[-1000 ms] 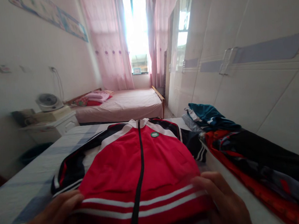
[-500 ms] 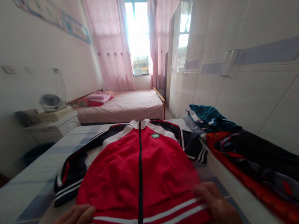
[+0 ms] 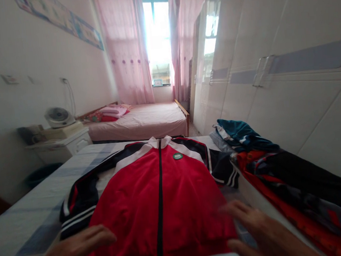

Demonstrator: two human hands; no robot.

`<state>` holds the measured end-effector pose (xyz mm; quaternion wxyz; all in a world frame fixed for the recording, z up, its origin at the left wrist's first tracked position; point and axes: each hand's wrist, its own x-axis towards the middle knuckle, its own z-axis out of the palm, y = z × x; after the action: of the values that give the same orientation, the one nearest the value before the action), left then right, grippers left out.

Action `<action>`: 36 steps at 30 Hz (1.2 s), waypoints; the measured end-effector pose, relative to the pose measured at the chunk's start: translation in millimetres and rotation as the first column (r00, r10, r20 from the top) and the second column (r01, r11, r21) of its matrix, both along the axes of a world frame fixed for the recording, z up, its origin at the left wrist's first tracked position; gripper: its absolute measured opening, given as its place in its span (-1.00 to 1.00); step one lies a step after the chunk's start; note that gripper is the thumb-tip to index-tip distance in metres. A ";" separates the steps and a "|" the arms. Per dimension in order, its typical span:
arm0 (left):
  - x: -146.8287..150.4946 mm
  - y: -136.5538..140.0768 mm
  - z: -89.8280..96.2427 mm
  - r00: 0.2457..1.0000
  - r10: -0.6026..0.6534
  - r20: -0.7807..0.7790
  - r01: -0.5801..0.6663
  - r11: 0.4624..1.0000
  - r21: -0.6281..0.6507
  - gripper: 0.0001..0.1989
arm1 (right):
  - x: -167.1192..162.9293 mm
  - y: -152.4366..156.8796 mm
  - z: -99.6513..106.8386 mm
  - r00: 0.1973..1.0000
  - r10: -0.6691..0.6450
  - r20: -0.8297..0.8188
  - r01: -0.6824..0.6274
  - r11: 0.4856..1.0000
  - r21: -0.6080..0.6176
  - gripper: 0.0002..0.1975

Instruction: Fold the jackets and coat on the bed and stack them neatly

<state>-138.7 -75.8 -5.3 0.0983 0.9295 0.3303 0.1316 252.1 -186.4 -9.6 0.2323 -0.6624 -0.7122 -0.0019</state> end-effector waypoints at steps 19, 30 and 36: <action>51.3 130.0 -83.8 0.977 0.196 -0.080 -0.197 0.980 -0.015 -0.45 | -51.4 193.0 -81.5 0.986 0.143 0.084 -0.128 0.978 -0.167 -0.49; -18.5 149.7 -41.3 0.559 0.828 0.041 -0.771 0.501 0.392 -0.48 | -50.1 192.6 -78.5 0.985 0.153 0.081 -0.137 0.976 -0.170 -0.50; -69.0 161.4 -40.2 0.457 0.889 -0.022 -0.885 0.457 0.091 -0.62 | -51.1 191.8 -77.2 0.988 0.142 0.061 -0.130 0.976 -0.174 -0.49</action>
<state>-207.8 85.6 -45.5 -0.0263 0.6286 0.7639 0.1438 201.0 5.4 -86.7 0.1487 -0.6290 -0.7614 0.0504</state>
